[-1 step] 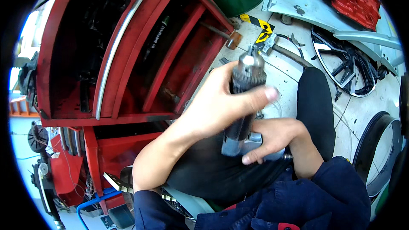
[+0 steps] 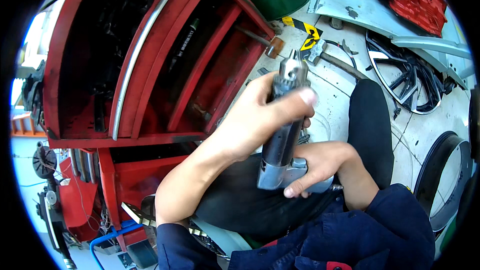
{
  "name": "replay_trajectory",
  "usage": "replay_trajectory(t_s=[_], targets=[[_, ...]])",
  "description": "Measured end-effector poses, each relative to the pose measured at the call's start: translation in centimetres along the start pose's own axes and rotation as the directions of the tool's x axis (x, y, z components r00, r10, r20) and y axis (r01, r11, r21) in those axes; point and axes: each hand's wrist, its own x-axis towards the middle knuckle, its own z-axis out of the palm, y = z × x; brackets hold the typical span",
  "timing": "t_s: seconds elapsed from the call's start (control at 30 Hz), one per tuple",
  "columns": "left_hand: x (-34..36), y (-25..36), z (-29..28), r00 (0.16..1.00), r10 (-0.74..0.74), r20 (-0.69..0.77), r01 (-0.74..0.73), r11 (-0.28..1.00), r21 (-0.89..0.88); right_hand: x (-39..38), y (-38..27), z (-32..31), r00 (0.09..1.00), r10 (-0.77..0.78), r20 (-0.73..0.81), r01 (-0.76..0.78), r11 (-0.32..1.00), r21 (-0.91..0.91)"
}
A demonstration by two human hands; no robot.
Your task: The person uses a hammer and punch to remove a gear from a shaft clamped in a bench vise. They then inspect the removed gear and shaft assembly by hand.
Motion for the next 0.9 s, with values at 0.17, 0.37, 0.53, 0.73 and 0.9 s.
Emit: replay_trajectory(t_s=[0.17, 0.37, 0.53, 0.73, 0.9], targets=[[0.6, -0.4, -0.3, 0.993, 0.008, 0.122, 0.061, 0.831, -0.552, 0.9, 1.4, -0.4, 0.954, -0.212, 0.209, 0.149, 0.948, 0.283], [0.3, -0.4, 0.0, 0.994, 0.101, 0.048, -0.068, 0.888, -0.455, 0.1, 0.8, -0.3, 0.993, -0.104, 0.064, 0.093, 0.984, 0.152], [0.3, -0.4, -0.5, 0.994, 0.103, 0.029, -0.085, 0.926, -0.368, -0.4, 0.6, 0.1, 0.996, -0.068, 0.055, 0.059, 0.987, 0.149], [0.3, -0.5, -0.6, 0.991, 0.122, -0.063, -0.134, 0.949, -0.284, -0.4, 0.0, -0.3, 0.998, -0.067, -0.009, 0.067, 0.998, 0.003], [0.5, -0.6, -0.6, 0.989, 0.117, -0.090, -0.139, 0.941, -0.309, -0.3, 0.7, -0.3, 0.999, -0.032, -0.044, 0.033, 0.999, 0.006]])
